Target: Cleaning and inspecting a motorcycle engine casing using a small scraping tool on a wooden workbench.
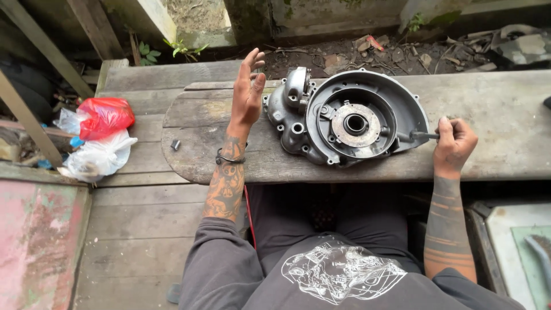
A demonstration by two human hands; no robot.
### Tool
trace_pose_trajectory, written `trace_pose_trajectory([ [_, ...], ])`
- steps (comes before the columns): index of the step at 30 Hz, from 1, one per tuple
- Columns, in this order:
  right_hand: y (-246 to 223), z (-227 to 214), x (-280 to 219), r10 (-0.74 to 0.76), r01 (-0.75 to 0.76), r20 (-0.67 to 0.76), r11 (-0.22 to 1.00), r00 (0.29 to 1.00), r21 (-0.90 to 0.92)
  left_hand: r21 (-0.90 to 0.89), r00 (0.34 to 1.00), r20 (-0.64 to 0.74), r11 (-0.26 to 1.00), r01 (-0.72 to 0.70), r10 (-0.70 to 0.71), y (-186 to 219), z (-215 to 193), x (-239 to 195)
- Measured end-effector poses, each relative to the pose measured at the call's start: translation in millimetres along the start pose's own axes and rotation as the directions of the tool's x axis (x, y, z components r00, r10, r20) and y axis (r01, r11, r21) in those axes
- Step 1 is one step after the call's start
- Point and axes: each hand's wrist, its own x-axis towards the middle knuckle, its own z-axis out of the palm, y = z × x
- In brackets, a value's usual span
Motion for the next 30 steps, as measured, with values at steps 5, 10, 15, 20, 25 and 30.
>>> trace_pose_trajectory([
  [5, -8, 0, -2, 0.025, -0.025, -0.031, 1.000, 0.999, -0.002, 0.032, 0.995, 0.097, 0.999, -0.020, 0.017, 1, 5, 0],
  [10, -9, 1, -2, 0.009, -0.010, -0.039, 1.000, 0.999, -0.023, 0.141, 0.910, 0.293, 0.955, 0.261, -0.292, 4, 8, 2],
  [15, -1, 0, -2, -0.008, 0.007, -0.046, 1.000, 0.999, -0.009, 0.286, 0.825, 0.380, 0.901, 0.325, -0.418, -2, 14, -2],
  [20, 2, -2, -1, -0.036, 0.036, -0.015, 0.999, 0.999, -0.009, 0.275, 0.810, 0.395, 0.897, 0.347, -0.434, 3, 16, -6],
  [25, 3, 0, 1, -0.034, 0.032, 0.068, 0.999, 0.997, 0.029, 0.272, 0.789, 0.416, 0.890, 0.367, -0.453, 4, 15, -7],
  [30, -17, -2, -4, -0.019, 0.012, 0.111, 0.998, 0.994, 0.058, 0.322, 0.813, 0.387, 0.890, 0.324, -0.436, -5, 20, -11],
])
